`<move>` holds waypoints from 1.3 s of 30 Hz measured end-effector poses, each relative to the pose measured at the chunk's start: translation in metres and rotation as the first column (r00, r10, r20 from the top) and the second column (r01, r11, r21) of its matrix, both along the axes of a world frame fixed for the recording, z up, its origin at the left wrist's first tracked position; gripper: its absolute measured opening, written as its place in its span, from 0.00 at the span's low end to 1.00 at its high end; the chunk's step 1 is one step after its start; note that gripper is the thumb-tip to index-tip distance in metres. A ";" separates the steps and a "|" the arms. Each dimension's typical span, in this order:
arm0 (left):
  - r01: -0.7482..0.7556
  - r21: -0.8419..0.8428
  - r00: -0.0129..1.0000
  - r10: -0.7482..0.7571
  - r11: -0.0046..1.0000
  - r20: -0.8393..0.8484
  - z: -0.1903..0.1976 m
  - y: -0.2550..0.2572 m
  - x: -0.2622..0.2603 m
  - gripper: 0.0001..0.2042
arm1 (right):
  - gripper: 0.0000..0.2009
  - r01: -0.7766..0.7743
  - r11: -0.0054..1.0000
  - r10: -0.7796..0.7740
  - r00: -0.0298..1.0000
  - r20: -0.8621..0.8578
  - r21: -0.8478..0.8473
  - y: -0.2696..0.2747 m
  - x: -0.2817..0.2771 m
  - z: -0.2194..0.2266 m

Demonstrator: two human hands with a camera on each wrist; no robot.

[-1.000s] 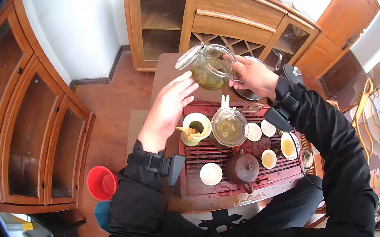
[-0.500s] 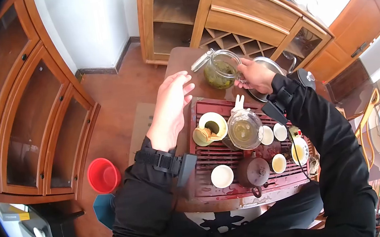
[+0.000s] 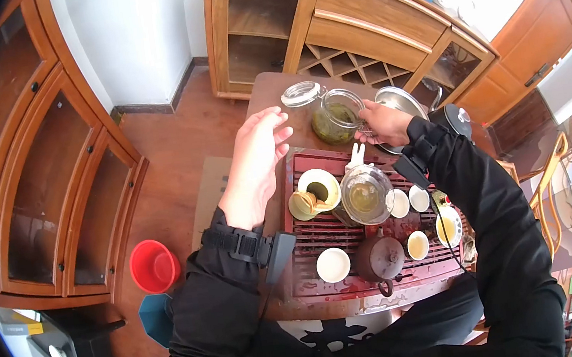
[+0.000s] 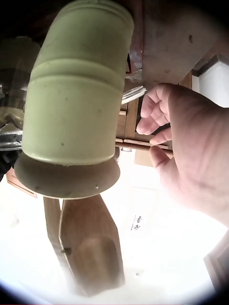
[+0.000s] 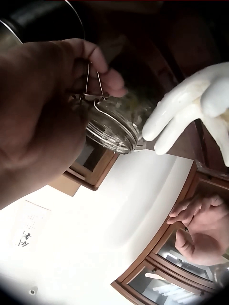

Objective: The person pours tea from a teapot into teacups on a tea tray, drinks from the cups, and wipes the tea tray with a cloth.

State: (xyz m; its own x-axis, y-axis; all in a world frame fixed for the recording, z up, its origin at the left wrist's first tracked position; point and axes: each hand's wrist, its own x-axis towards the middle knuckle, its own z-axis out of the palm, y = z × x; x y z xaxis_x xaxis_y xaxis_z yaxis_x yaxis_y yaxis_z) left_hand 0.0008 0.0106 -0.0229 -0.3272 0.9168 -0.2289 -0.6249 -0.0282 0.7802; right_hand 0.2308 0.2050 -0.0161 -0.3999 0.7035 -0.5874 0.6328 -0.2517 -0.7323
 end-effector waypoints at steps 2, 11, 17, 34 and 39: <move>-0.002 -0.004 1.000 0.001 1.000 -0.012 0.002 -0.001 0.001 0.14 | 0.13 0.041 0.999 -0.041 0.999 -0.007 0.001 0.000 0.000 -0.003; -0.008 0.012 1.000 0.008 1.000 -0.002 0.000 -0.002 -0.002 0.15 | 0.23 -0.023 0.997 0.012 0.985 0.169 0.068 -0.007 -0.007 0.008; -0.012 0.035 1.000 0.012 0.999 0.004 -0.001 -0.001 -0.006 0.15 | 0.31 -0.059 0.972 0.004 0.972 0.234 0.227 -0.031 0.000 0.034; -0.056 0.006 0.998 0.056 0.998 0.012 -0.018 -0.003 -0.023 0.13 | 0.52 -0.633 0.094 0.504 0.696 0.512 0.768 -0.199 0.026 0.098; -0.056 0.015 0.998 0.057 0.998 -0.017 -0.015 -0.006 -0.023 0.12 | 0.54 -0.638 0.124 0.483 0.708 0.516 0.760 -0.201 0.027 0.086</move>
State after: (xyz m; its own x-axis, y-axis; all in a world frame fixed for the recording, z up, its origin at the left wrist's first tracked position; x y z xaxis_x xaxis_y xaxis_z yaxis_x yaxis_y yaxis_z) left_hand -0.0225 0.0043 -0.0377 -0.3824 0.8998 -0.2100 -0.6083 -0.0741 0.7902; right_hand 0.2578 0.0042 0.0703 -0.9102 0.4031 0.0956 0.3864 0.9092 -0.1550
